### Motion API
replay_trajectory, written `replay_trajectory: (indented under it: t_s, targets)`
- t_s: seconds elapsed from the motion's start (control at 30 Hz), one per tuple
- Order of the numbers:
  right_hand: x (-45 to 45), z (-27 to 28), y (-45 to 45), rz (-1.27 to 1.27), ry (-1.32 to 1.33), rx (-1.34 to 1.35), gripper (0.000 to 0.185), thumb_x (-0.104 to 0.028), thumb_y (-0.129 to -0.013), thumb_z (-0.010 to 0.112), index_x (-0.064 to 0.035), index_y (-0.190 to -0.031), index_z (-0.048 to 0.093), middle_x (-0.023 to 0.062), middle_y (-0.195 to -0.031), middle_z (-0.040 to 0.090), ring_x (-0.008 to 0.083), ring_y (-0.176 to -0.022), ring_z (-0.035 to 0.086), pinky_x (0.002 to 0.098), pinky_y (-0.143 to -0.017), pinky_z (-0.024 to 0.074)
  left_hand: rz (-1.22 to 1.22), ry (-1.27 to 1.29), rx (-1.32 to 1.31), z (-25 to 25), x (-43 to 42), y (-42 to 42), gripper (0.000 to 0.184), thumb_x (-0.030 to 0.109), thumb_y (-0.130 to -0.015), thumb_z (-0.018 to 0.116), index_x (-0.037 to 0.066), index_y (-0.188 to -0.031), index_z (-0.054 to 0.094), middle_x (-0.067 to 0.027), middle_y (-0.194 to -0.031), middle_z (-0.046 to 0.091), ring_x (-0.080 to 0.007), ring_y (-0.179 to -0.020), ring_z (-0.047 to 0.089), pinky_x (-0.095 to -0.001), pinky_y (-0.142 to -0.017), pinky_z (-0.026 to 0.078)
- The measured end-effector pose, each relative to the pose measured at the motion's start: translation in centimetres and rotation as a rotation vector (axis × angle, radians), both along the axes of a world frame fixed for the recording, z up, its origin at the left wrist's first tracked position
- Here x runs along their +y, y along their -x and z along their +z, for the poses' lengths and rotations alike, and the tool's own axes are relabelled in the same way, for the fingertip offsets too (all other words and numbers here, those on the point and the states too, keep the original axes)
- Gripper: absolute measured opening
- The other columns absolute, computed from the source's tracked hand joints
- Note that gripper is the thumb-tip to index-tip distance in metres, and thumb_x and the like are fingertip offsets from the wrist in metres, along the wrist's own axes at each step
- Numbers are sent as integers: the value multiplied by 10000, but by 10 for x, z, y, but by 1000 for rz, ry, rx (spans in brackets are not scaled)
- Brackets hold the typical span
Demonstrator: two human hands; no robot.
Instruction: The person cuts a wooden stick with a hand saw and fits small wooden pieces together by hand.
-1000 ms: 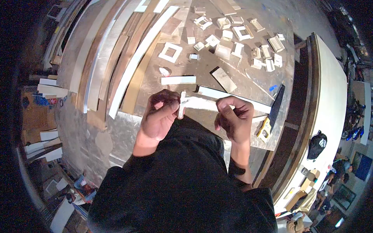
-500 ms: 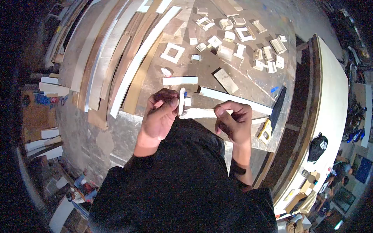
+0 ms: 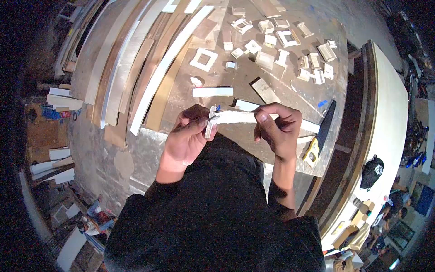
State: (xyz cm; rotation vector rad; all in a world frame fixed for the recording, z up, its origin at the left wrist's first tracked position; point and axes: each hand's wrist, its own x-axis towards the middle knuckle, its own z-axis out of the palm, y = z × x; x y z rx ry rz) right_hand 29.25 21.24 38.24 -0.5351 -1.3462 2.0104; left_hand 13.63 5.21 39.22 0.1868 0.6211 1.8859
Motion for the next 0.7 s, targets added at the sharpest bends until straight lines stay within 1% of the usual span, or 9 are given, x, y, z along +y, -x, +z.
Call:
replay_trajectory:
  t_s: [0.07, 0.13, 0.27, 0.33, 0.43, 0.5, 0.57, 0.7]
  targets:
    - [-2, 5, 3, -25, -13, -33, 171, -72, -930, 686, 83, -861, 669, 90, -676, 633, 113, -441, 537, 270, -404, 468, -6, -2, 4, -1, -2, 1, 174, -17, -935, 615, -43, -1102, 657, -114, -925, 700, -184, -802, 694, -309, -705, 590]
    - [-1, 5, 5, -37, 7, -33, 170, -72, -930, 687, 81, -860, 669, 87, -677, 630, 113, -440, 538, 270, -402, 467, -11, 38, 41, -6, -6, 3, 161, -6, -927, 591, -45, -1082, 610, -156, -950, 682, -236, -848, 666, -326, -719, 524]
    - [-5, 12, 4, -57, 63, 11, 168, -73, -927, 689, 76, -854, 668, 77, -677, 620, 116, -438, 546, 270, -398, 465, -4, 37, 59, -8, -7, 2, 173, -25, -917, 596, -30, -1089, 614, -146, -963, 680, -243, -851, 664, -337, -725, 525]
    - [-5, 13, 0, -30, 44, -3, 165, -71, -927, 688, 74, -852, 667, 79, -681, 620, 117, -438, 550, 269, -395, 464, 77, 47, 48, -6, -7, -1, 192, -55, -904, 598, -8, -1089, 622, -138, -982, 677, -253, -856, 662, -354, -733, 528]
    - [-5, 13, 1, 6, 29, -17, 152, -59, -924, 684, 69, -846, 663, 88, -703, 626, 120, -440, 555, 269, -388, 465, 64, 21, 101, -11, -8, 1, 216, -78, -894, 598, 9, -1091, 622, -142, -1020, 672, -267, -870, 661, -370, -733, 530]
    - [-5, 13, 4, -78, 88, -22, 144, -48, -921, 682, 72, -844, 660, 94, -720, 630, 124, -441, 558, 270, -386, 468, 60, 44, 127, -8, -9, 0, 210, -77, -897, 595, 7, -1087, 620, -147, -1028, 668, -271, -871, 660, -373, -729, 531]
    - [-3, 12, 2, -65, 82, 0, 150, -49, -921, 680, 75, -839, 657, 91, -723, 629, 126, -439, 558, 272, -389, 473, 64, 66, 155, -8, -9, 1, 203, -75, -899, 592, 5, -1083, 618, -152, -1037, 664, -275, -872, 660, -376, -725, 532]
    - [0, 9, -3, 33, 56, 18, 171, -68, -928, 678, 76, -839, 657, 100, -727, 640, 126, -440, 559, 274, -388, 471, 57, 29, 158, -10, -8, 2, 198, -72, -901, 590, -2, -1085, 617, -149, -1045, 659, -277, -872, 659, -375, -714, 533]
